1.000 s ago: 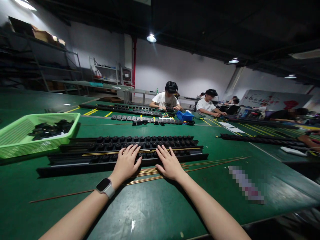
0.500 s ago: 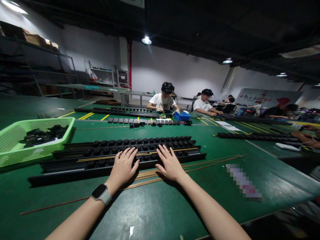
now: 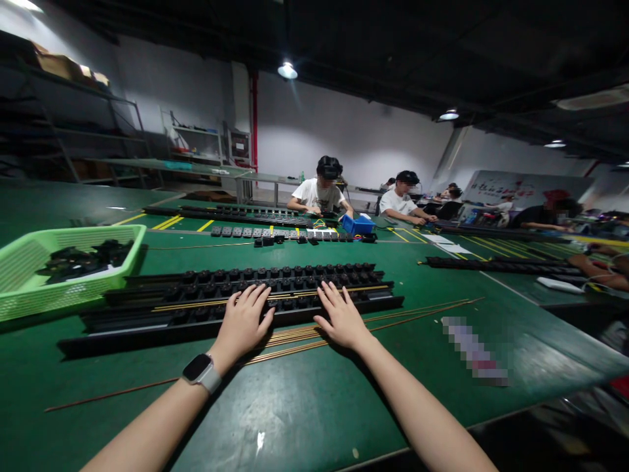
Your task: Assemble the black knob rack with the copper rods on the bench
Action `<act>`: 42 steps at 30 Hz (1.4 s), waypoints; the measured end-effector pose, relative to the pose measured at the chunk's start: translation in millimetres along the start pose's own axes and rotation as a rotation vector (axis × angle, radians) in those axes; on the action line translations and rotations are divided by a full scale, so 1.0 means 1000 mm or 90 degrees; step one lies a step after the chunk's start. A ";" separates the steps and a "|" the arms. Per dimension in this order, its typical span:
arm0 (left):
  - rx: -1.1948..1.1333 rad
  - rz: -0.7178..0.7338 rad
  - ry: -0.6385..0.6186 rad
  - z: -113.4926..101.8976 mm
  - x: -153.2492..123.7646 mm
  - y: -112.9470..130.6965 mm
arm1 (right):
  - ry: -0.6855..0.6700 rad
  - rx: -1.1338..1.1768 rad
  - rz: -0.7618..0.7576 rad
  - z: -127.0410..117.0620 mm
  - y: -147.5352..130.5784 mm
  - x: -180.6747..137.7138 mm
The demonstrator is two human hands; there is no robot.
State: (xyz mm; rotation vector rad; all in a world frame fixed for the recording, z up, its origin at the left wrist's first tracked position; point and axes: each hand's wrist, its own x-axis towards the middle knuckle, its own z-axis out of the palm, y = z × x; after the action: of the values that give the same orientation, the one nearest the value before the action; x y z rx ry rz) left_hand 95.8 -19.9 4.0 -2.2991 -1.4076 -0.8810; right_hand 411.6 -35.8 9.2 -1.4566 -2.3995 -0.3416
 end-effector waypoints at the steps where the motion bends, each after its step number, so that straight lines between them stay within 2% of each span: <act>1: 0.000 0.000 0.001 0.000 0.000 0.000 | 0.004 -0.001 -0.001 0.000 0.001 -0.001; 12: -0.007 0.000 0.001 -0.002 0.000 0.000 | 0.002 -0.027 0.049 0.000 0.014 -0.009; 42: 0.003 -0.003 -0.003 -0.004 -0.001 0.001 | -0.046 -0.039 0.108 -0.001 0.040 -0.017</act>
State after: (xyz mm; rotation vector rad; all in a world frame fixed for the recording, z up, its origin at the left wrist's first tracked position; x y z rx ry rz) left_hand 95.2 -23.3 6.5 -2.2973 -1.4160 -0.8734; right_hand 454.4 -32.1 4.7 -1.7127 -2.3180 -0.3301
